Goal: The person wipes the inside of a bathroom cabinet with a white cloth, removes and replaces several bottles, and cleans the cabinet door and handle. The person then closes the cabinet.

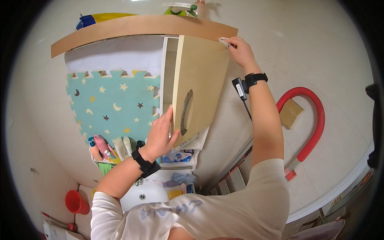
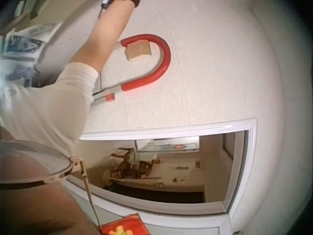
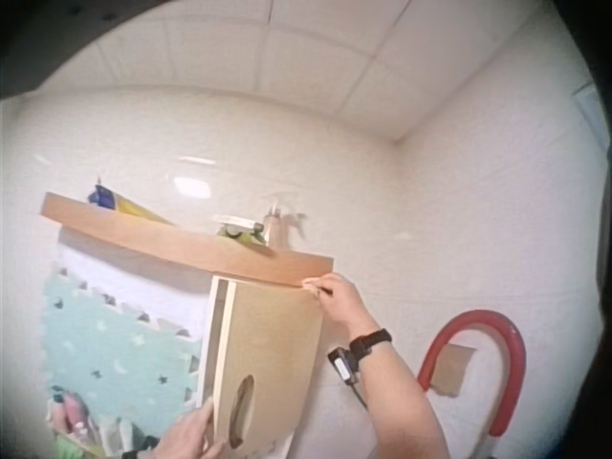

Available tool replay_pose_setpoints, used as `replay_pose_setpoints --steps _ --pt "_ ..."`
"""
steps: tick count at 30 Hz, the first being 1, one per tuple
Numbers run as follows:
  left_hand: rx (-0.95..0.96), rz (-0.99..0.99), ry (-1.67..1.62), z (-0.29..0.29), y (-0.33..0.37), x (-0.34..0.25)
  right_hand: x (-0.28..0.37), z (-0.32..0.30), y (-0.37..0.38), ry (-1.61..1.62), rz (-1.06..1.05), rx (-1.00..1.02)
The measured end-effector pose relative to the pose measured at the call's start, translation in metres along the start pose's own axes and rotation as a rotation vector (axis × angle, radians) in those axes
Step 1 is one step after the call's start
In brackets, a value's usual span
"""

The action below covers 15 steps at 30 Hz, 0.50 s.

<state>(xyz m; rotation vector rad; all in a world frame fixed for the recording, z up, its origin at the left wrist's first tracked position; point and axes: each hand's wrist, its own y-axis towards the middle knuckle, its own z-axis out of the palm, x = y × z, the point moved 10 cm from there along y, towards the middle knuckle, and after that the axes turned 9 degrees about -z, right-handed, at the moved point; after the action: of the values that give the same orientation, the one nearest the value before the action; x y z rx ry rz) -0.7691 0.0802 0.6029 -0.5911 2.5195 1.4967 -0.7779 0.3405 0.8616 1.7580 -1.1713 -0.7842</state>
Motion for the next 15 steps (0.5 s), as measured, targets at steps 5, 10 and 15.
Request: replay_pose_setpoints --steps 5,10,15 --pt "-0.028 0.058 0.000 0.001 -0.001 -0.006 0.002 -0.004 0.002 0.003 0.091 0.049" --pt "-0.038 0.095 -0.017 0.000 -0.002 -0.007 0.036 -0.004 0.009 -0.018 -0.029 0.036" --pt "-0.062 0.125 -0.015 -0.003 -0.005 -0.010 0.058 0.003 0.013 -0.006 0.011 0.079"
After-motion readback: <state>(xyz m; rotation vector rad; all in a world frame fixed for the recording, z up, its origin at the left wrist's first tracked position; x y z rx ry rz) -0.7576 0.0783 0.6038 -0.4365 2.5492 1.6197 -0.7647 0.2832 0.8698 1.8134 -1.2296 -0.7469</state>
